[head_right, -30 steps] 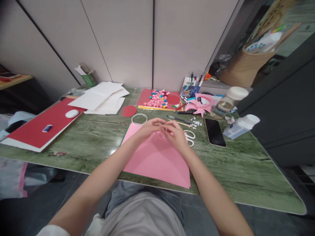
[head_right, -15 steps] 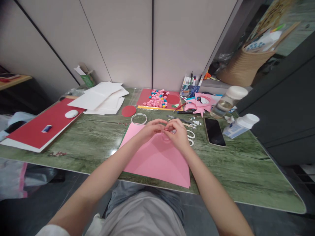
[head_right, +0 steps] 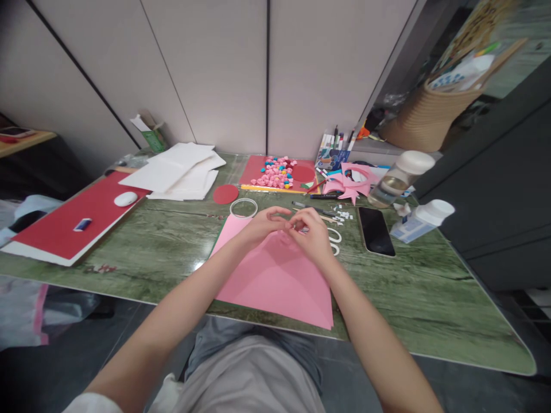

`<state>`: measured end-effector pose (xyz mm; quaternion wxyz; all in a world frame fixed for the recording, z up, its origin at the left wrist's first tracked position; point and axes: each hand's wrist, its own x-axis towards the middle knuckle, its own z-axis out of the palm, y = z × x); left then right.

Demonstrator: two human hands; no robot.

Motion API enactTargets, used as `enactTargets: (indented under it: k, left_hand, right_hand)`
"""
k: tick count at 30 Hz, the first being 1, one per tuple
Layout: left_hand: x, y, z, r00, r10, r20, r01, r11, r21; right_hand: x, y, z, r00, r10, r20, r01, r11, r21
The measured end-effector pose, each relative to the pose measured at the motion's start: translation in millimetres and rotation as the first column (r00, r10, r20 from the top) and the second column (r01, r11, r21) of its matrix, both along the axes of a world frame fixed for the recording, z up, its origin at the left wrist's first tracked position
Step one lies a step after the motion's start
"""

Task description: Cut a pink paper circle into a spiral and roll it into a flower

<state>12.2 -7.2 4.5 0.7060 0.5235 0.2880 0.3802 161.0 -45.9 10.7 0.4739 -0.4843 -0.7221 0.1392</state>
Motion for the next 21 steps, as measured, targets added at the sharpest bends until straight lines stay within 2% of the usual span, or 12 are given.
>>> enactTargets:
  k: [4, 10, 14, 21]
  left_hand:
    - [-5, 4, 0.8, 0.999, 0.002, -0.039, -0.003, 1.0, -0.002]
    - [-13, 2, 15.4, 0.983, -0.086, -0.164, 0.094, 0.995, 0.039]
    - [-15, 1, 18.5, 0.963, -0.082, -0.256, 0.111, 0.988, 0.102]
    - [-9, 2, 9.8, 0.979, -0.057, -0.197, 0.083, 0.989, 0.125]
  right_hand:
    - [1, -1, 1.1, 1.0, -0.016, 0.018, 0.016, 1.0, 0.001]
    - [-1, -1, -0.7, 0.993, 0.089, 0.079, -0.087, 0.996, -0.026]
    - [-1, 1, -3.7, 0.984, 0.139, 0.108, -0.136, 0.99, -0.03]
    - [0, 1, -3.9, 0.998, 0.033, 0.057, -0.033, 0.999, -0.003]
